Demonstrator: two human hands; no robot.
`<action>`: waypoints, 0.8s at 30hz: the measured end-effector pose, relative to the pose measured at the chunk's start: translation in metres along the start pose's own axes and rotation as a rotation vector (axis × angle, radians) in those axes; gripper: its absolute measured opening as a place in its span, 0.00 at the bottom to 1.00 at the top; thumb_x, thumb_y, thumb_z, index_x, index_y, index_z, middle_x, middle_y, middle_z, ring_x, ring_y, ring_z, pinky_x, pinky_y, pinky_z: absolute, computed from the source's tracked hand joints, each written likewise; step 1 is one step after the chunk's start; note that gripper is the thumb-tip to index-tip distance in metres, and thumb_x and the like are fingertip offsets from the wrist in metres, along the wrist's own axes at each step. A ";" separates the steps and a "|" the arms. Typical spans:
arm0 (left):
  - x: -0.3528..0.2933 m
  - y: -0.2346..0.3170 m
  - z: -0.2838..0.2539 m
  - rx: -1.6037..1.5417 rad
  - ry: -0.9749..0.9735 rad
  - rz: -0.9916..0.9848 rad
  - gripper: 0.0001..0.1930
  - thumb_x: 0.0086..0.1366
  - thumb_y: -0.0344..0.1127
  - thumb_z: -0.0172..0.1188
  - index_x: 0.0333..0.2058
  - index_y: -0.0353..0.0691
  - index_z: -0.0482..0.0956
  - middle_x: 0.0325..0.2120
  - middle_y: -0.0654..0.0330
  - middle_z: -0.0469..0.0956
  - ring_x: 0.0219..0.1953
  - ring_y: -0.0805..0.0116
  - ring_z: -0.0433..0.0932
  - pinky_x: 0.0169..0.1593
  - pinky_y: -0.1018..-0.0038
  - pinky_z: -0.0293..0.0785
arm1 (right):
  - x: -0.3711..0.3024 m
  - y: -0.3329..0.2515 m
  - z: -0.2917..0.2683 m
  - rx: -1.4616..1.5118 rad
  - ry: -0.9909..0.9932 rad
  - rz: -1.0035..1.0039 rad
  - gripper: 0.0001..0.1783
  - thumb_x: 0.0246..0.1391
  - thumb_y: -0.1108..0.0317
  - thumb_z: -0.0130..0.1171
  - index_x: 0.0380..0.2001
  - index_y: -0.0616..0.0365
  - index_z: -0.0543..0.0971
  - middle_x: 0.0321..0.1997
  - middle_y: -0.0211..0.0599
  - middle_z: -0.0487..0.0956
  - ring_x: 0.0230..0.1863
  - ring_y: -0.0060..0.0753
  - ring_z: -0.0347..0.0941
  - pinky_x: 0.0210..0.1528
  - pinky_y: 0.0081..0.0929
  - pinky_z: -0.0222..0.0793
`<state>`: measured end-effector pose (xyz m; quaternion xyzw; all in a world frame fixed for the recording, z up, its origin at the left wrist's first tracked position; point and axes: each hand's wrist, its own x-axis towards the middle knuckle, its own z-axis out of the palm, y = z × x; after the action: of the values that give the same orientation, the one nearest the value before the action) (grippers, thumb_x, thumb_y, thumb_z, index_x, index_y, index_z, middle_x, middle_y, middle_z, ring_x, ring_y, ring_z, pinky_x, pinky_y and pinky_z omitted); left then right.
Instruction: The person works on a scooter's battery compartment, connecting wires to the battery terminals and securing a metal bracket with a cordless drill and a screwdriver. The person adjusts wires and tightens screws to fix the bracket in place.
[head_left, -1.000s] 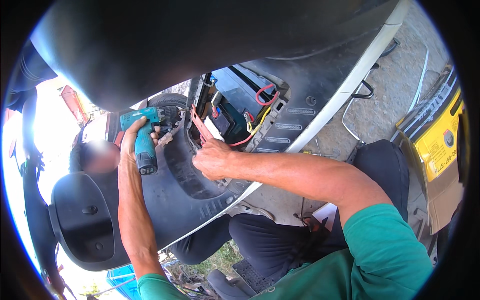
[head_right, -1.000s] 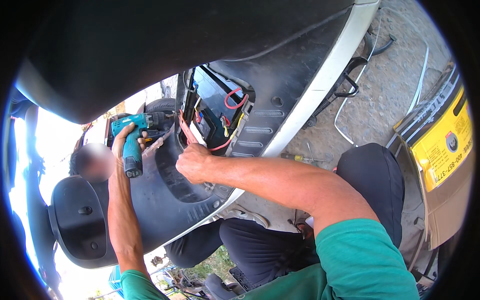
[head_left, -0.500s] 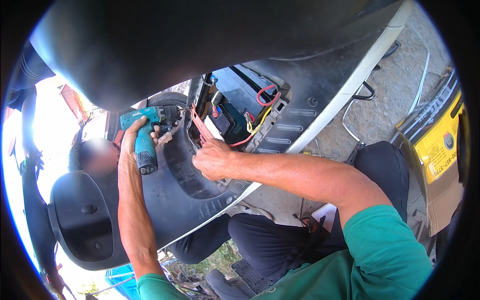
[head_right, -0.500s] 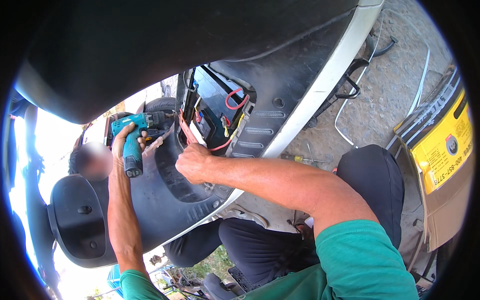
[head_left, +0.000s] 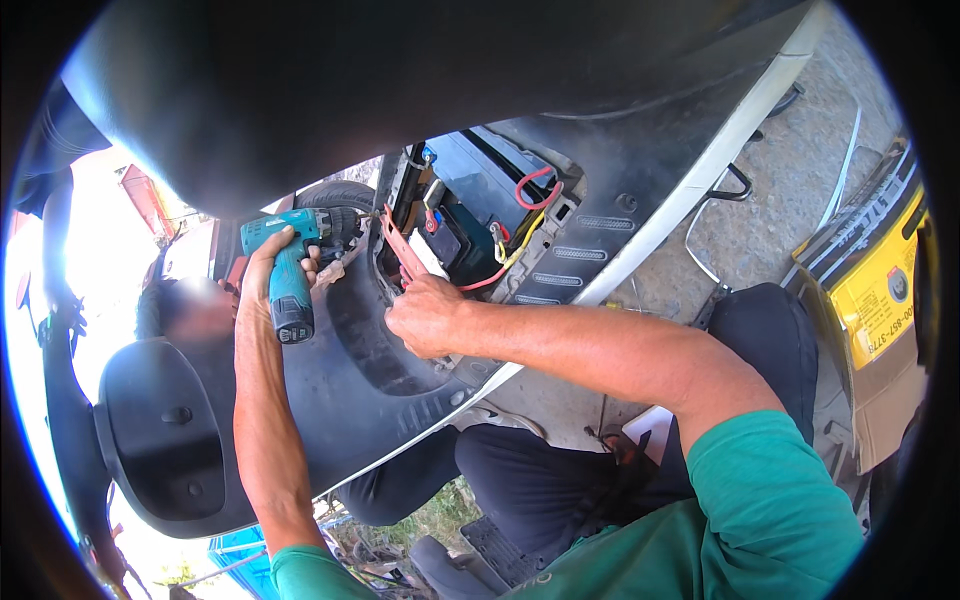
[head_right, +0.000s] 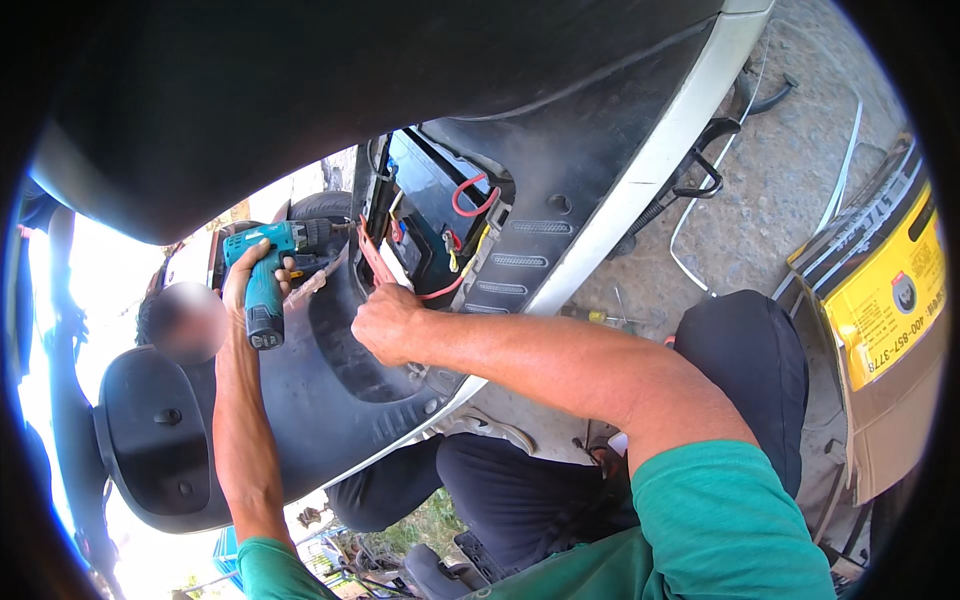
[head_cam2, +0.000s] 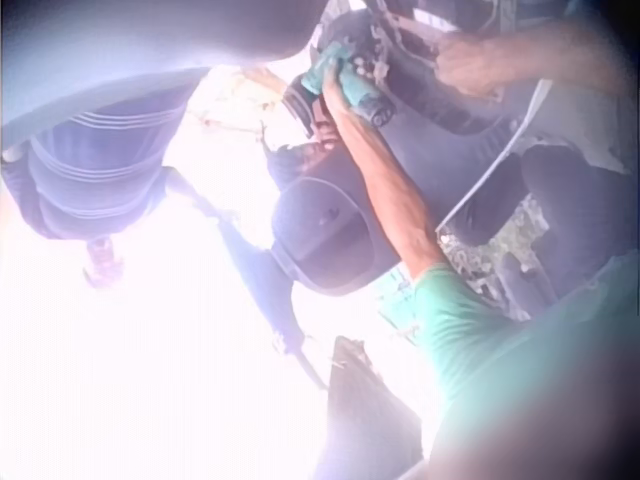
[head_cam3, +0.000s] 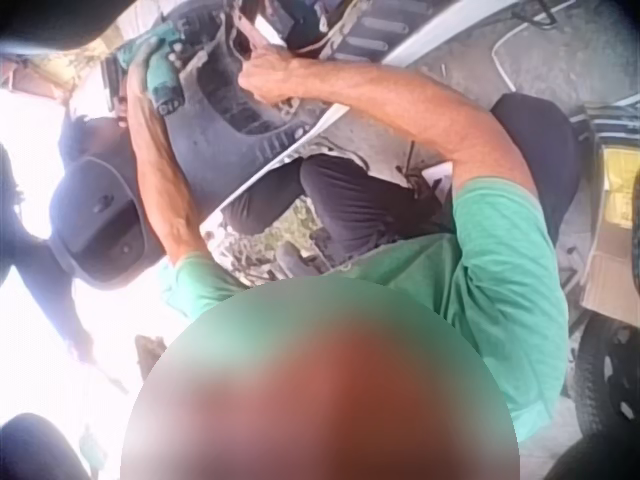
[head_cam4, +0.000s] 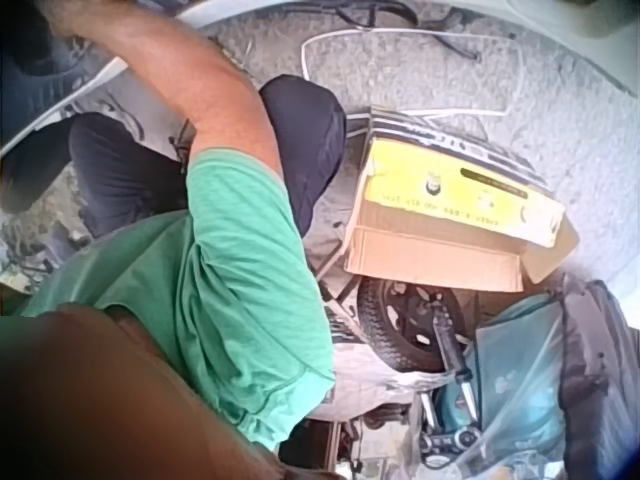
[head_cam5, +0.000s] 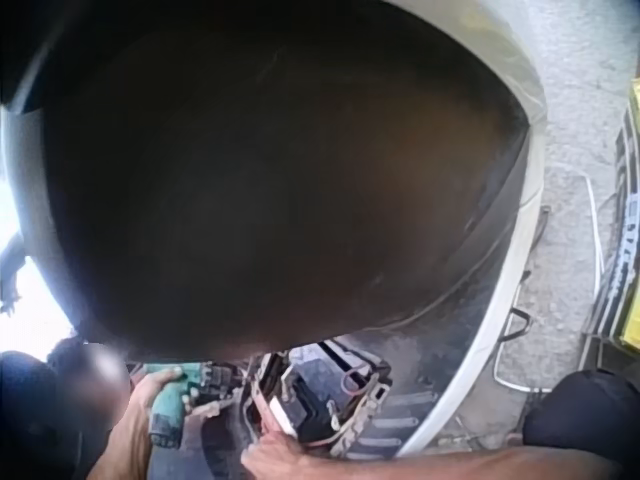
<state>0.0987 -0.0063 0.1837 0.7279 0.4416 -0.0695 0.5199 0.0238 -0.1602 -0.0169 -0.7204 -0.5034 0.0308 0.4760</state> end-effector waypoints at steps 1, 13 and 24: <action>0.000 -0.001 -0.003 -0.008 0.003 -0.007 0.28 0.68 0.42 0.65 0.55 0.27 0.66 0.31 0.46 0.81 0.20 0.65 0.81 0.23 0.73 0.84 | -0.001 -0.001 0.000 0.000 -0.006 -0.002 0.07 0.44 0.67 0.64 0.26 0.56 0.88 0.32 0.43 0.88 0.37 0.43 0.86 0.38 0.42 0.78; 0.000 -0.003 -0.004 -0.046 0.014 -0.018 0.29 0.67 0.41 0.66 0.56 0.27 0.64 0.33 0.44 0.80 0.21 0.64 0.81 0.23 0.74 0.84 | -0.002 -0.004 -0.002 -0.010 -0.018 0.007 0.07 0.44 0.67 0.65 0.26 0.56 0.88 0.32 0.43 0.88 0.37 0.43 0.86 0.38 0.42 0.78; -0.003 -0.007 0.000 -0.038 0.026 -0.005 0.29 0.66 0.40 0.66 0.56 0.27 0.65 0.33 0.44 0.80 0.22 0.64 0.81 0.24 0.74 0.84 | -0.003 -0.004 -0.002 0.002 -0.014 -0.010 0.07 0.45 0.67 0.64 0.26 0.56 0.88 0.32 0.44 0.87 0.37 0.44 0.86 0.38 0.43 0.78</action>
<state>0.0920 -0.0076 0.1809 0.7176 0.4513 -0.0527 0.5278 0.0206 -0.1631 -0.0140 -0.7172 -0.5105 0.0340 0.4732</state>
